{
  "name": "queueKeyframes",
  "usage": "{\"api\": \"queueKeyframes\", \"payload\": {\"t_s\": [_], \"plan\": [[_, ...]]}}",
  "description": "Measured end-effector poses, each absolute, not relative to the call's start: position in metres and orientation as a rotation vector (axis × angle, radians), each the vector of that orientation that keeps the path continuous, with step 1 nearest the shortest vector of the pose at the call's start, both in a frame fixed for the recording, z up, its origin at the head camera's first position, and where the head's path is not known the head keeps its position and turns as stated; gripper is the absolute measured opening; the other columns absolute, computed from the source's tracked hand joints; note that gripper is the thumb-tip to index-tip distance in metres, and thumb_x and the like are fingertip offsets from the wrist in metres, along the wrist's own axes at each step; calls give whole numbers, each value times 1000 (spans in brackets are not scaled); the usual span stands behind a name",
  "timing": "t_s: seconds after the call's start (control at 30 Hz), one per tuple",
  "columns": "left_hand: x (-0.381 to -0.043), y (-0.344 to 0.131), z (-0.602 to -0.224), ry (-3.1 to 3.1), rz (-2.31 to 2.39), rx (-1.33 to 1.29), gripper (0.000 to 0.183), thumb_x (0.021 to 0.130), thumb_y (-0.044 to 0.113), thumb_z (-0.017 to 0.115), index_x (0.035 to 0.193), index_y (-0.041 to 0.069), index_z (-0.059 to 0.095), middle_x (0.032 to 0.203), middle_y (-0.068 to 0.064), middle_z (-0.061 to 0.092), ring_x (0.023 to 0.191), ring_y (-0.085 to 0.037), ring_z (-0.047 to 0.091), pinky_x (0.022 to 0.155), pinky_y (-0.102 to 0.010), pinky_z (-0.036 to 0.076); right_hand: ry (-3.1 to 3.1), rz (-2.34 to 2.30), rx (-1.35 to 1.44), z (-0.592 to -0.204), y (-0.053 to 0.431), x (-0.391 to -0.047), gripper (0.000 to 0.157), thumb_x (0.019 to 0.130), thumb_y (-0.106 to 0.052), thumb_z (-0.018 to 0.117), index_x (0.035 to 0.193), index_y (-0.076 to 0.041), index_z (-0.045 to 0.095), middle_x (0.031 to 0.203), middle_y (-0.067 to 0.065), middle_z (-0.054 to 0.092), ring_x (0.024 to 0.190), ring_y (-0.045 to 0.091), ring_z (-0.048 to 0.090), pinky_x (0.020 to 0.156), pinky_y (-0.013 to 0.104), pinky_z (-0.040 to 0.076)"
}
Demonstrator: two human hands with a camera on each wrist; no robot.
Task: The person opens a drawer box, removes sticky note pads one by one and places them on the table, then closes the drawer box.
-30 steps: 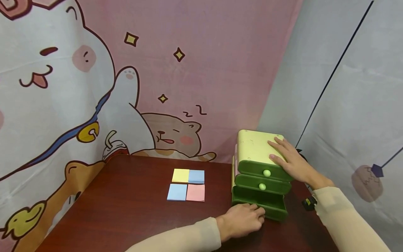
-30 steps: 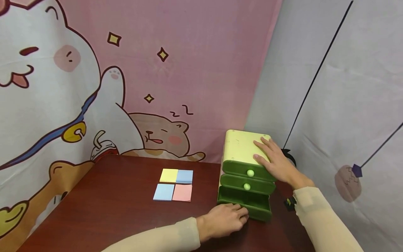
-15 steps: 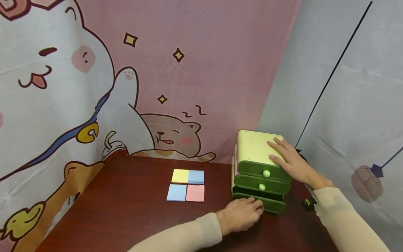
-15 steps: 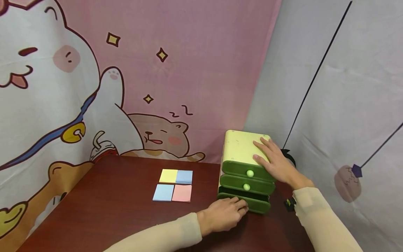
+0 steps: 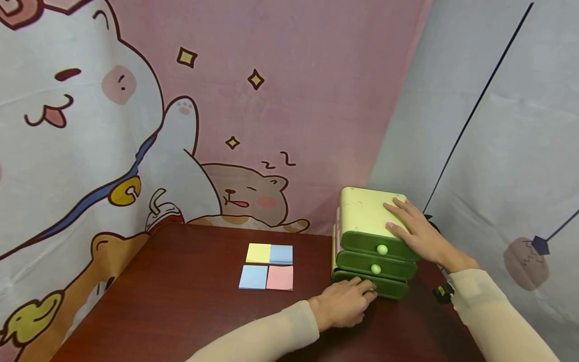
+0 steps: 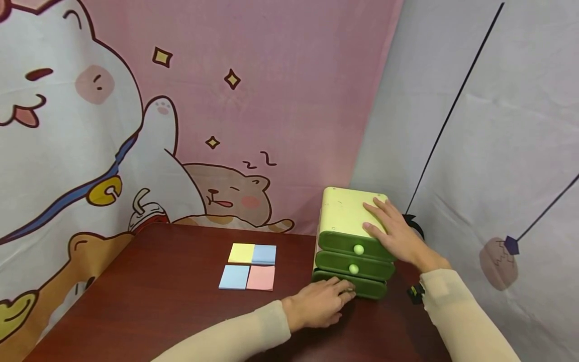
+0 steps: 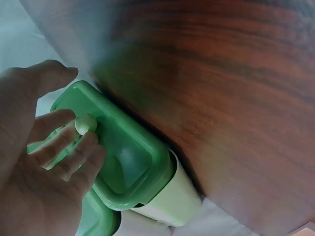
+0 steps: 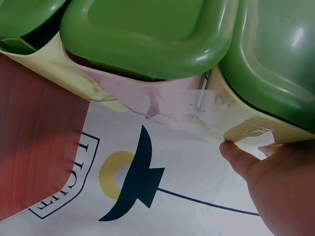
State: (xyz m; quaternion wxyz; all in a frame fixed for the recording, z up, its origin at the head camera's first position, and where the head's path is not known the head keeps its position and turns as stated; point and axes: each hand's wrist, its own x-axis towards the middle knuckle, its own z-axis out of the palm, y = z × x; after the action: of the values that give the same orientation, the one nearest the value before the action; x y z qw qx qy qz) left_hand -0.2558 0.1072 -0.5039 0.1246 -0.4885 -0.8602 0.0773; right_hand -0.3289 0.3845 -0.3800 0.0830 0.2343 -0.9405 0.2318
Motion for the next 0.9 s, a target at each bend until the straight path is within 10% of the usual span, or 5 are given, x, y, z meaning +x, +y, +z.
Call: {"api": "queueKeyframes", "payload": {"t_s": [0.9], "plan": [[-265,106,-504,-2524,161,-1419,61,112,48,78,166,24,64,171,9,58,141,-8,65,113,-17,56,-2826,667,701,-378,385,-330,71,122,-43,57,185,-18,35,194,26,17,180,61,2,126,97,15]]}}
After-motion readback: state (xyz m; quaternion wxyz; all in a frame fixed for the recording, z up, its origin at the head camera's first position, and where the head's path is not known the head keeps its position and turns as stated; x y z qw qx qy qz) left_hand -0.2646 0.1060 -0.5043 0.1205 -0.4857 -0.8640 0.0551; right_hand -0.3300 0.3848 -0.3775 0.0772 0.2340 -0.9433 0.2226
